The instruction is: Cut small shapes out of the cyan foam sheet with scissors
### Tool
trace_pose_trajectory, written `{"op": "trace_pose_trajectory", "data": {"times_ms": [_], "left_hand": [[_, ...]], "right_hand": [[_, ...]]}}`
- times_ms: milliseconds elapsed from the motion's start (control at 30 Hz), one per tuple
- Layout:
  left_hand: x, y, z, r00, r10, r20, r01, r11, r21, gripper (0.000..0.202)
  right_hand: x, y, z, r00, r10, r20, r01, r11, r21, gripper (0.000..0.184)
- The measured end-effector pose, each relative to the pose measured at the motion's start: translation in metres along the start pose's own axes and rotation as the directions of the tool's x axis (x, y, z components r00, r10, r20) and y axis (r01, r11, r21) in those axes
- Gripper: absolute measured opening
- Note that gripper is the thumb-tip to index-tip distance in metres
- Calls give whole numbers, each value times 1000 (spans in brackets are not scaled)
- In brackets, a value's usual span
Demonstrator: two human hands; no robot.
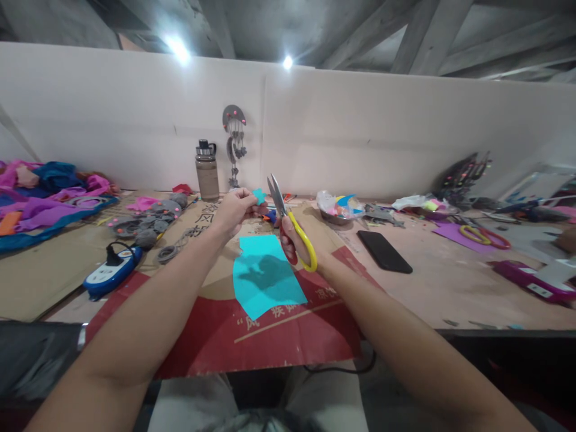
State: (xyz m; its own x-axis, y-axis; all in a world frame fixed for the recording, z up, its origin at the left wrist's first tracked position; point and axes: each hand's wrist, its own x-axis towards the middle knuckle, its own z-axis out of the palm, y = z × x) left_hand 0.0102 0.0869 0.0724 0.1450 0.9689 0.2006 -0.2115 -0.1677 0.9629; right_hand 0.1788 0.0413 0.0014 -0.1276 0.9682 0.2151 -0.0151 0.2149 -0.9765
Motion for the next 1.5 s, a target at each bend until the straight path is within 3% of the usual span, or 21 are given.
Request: {"op": "trace_pose_trajectory", "data": {"times_ms": [100,267,500,800,1000,1500], "left_hand": [[3,-1,-2,999,45,-6,-45,999,-2,20],[9,-4,-8,991,109,79,-108,994,-17,13],[5,0,-9,997,29,73,-31,999,33,14],[8,-4,-10,991,112,76,-117,991,69,17],[8,-3,-9,991,109,73,-116,989,97,16],[5,-2,-8,990,135,44,-141,977,160,16]], "right_hand": [[4,7,-4,997,-69,27,69,998,-11,56],[0,2,-5,993,-58,102,62,997,-35,53],[0,4,-6,985,-48,168,66,992,-108,58],[-6,-5,-2,986,-12,169,30,994,-105,55],[-7,-6,0,989,39,143,-29,997,-71,48],[-7,-5,-1,987,6,162,14,992,-125,60]]}}
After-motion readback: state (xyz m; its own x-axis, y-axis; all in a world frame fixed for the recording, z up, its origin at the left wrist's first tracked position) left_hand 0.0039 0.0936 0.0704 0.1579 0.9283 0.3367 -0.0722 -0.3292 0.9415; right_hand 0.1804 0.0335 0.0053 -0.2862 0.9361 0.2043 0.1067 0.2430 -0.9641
